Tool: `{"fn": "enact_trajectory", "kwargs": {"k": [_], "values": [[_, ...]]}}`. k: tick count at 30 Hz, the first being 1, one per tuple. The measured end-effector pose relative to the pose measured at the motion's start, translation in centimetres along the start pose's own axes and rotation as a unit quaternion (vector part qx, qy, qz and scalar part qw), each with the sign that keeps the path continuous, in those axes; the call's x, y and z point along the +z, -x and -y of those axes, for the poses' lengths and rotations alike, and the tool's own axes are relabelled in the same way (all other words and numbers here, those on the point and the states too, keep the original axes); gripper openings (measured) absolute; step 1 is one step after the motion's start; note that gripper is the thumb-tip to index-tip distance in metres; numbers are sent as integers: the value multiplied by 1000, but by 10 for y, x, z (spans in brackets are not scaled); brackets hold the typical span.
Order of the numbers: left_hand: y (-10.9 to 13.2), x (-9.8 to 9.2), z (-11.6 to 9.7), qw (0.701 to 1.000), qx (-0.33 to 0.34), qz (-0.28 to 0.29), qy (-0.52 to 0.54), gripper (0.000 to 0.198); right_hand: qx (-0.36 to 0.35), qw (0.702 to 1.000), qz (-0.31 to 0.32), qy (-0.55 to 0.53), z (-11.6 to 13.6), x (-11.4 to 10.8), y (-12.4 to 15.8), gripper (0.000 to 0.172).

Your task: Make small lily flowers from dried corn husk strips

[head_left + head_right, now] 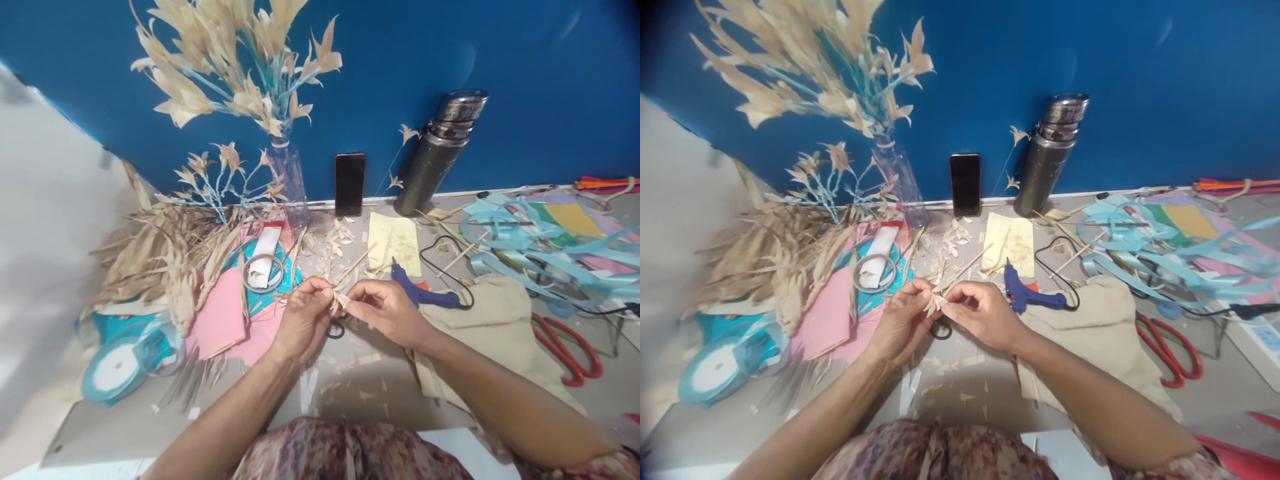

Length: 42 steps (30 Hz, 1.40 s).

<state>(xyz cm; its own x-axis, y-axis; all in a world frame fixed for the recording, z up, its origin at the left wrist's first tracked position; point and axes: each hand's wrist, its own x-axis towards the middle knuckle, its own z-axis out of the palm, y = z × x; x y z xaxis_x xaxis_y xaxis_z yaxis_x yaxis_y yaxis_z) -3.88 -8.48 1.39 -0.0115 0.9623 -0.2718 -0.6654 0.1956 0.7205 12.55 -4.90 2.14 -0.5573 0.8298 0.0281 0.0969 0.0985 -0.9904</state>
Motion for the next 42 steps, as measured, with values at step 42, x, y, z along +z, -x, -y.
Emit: {"fn": "enact_trajectory", "kwargs": {"k": [42], "values": [[-3,-12,2,989,-103,99,36,26,16,1000,-20,0,3,1,4,19]]}}
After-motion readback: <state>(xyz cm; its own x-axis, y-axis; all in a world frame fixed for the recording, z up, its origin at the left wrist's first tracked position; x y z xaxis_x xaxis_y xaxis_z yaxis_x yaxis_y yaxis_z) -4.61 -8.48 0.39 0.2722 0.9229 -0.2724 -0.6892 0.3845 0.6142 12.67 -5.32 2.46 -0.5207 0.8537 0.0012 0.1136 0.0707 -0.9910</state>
